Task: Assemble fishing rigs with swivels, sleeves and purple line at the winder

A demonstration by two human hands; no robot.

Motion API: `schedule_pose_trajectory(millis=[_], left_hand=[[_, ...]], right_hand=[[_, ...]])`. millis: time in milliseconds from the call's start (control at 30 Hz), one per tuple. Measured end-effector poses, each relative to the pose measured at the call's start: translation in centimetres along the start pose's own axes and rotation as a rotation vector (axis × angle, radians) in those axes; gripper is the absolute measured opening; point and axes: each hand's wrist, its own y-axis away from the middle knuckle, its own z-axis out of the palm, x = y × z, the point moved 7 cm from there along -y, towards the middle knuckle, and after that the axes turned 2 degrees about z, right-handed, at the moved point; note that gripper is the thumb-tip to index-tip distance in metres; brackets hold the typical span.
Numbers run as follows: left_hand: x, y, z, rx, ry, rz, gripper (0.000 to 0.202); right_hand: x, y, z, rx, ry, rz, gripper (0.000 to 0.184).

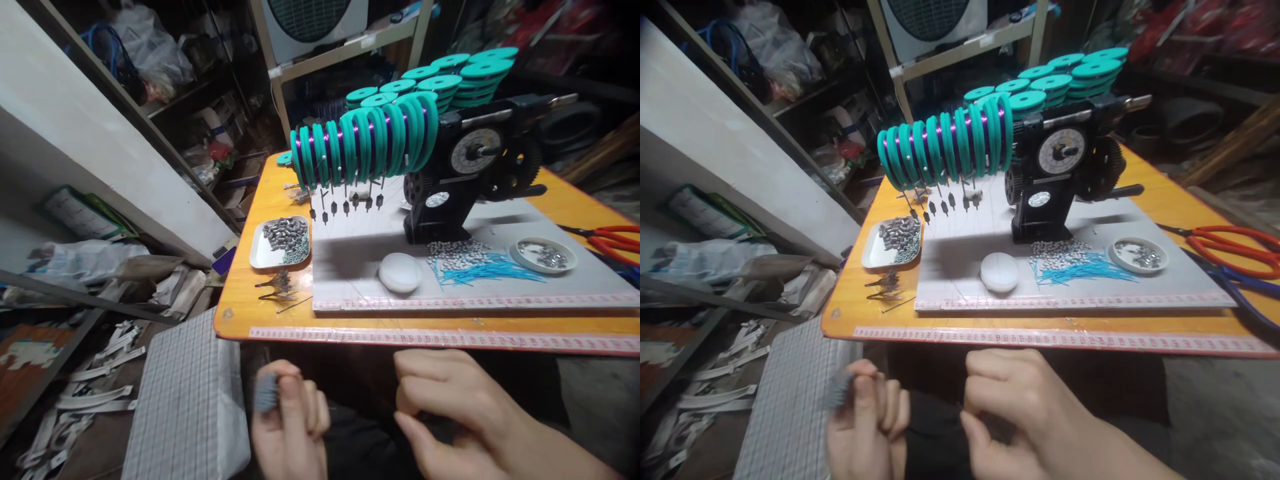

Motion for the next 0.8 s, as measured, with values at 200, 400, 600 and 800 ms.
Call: schedule_pose_trajectory(millis=[200, 400, 600, 800], left_hand=[[-2.2, 0.8, 1.3, -0.119, 0.114, -0.273, 0.019], [-3.5, 2.1, 3.2, -0.219, 0.146, -0.294, 0.014], [-5.6, 4.1, 0.4, 0.044, -0.065, -0.392, 0.048], [-6.2, 5.4, -0.7, -0.019, -0.347, -0.449, 0.07]], right_hand=[[1.3, 0.0, 0.3, -0.045, -0.136, 0.135, 0.017], [1.5, -0.5, 0.4, 0.134, -0.331, 0.155, 0.021], [2.3, -1.1, 1.1, 0.191, -0.421, 0.23, 0.02], [3.0, -1.3, 2.5, 0.031, -0.663, 0.37, 0.02]])
